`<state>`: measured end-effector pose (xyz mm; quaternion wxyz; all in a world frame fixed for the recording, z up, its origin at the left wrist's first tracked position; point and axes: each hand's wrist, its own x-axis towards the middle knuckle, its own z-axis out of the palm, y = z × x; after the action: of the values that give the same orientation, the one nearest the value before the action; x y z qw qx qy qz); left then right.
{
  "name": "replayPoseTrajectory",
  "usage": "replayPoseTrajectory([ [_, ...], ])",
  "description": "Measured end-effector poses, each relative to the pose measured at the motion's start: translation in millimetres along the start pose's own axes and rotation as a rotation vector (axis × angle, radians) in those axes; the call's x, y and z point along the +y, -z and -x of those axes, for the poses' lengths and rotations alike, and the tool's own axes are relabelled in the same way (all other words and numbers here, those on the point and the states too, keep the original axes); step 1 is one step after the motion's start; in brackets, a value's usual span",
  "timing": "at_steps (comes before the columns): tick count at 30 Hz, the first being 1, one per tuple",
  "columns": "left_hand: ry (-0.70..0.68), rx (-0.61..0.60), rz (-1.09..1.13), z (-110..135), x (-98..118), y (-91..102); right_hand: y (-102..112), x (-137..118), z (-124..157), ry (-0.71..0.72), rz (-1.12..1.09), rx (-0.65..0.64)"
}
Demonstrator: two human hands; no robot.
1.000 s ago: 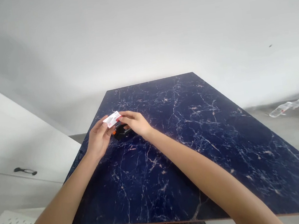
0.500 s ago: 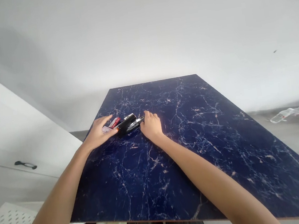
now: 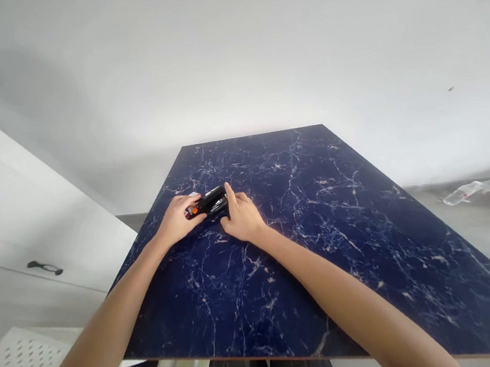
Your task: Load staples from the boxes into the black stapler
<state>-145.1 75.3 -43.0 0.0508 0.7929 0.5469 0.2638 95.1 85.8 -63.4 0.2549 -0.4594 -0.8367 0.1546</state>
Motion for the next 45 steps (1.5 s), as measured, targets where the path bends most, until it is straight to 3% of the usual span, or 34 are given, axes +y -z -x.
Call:
replayPoseTrajectory([
  [3,-0.101,0.127,-0.083,2.2,16.1,-4.1,9.3,2.1,12.7,0.016,0.026,0.033],
  [6,-0.263,0.203,-0.029,12.8,49.6,-9.6,29.0,10.7,35.0,0.104,0.042,0.042],
  [10,-0.502,0.09,0.025,28.0,98.8,-21.8,64.6,29.3,71.8,0.195,0.064,-0.012],
  [13,-0.499,0.013,0.052,25.4,116.4,-34.3,84.2,47.0,89.1,0.142,0.114,-0.03],
  [18,-0.214,-0.279,0.046,1.8,111.3,-54.1,92.6,71.7,89.0,0.069,0.137,-0.179],
  [22,0.02,-0.296,-0.023,-5.4,101.3,-66.8,90.7,71.6,86.7,0.074,0.154,-0.19],
  [26,0.149,-0.266,-0.068,-2.7,99.4,-73.1,90.9,64.1,88.9,0.083,0.187,-0.219],
  [28,0.134,-0.197,-0.082,-0.3,103.0,-70.9,92.3,61.3,89.8,0.07,0.185,-0.244],
  [30,0.02,-0.187,-0.056,2.2,108.7,-65.2,94.6,58.7,90.8,0.034,0.158,-0.277],
  [34,-0.217,-0.368,0.083,4.5,117.3,-54.1,100.3,52.4,93.5,0.008,0.049,-0.362],
  [39,-0.223,-0.393,0.126,2.5,113.7,-54.5,100.9,48.3,93.8,0.081,0.04,-0.458],
  [45,-0.23,-0.39,0.142,3.6,108.4,-57.6,96.2,53.4,92.0,0.089,0.047,-0.394],
])
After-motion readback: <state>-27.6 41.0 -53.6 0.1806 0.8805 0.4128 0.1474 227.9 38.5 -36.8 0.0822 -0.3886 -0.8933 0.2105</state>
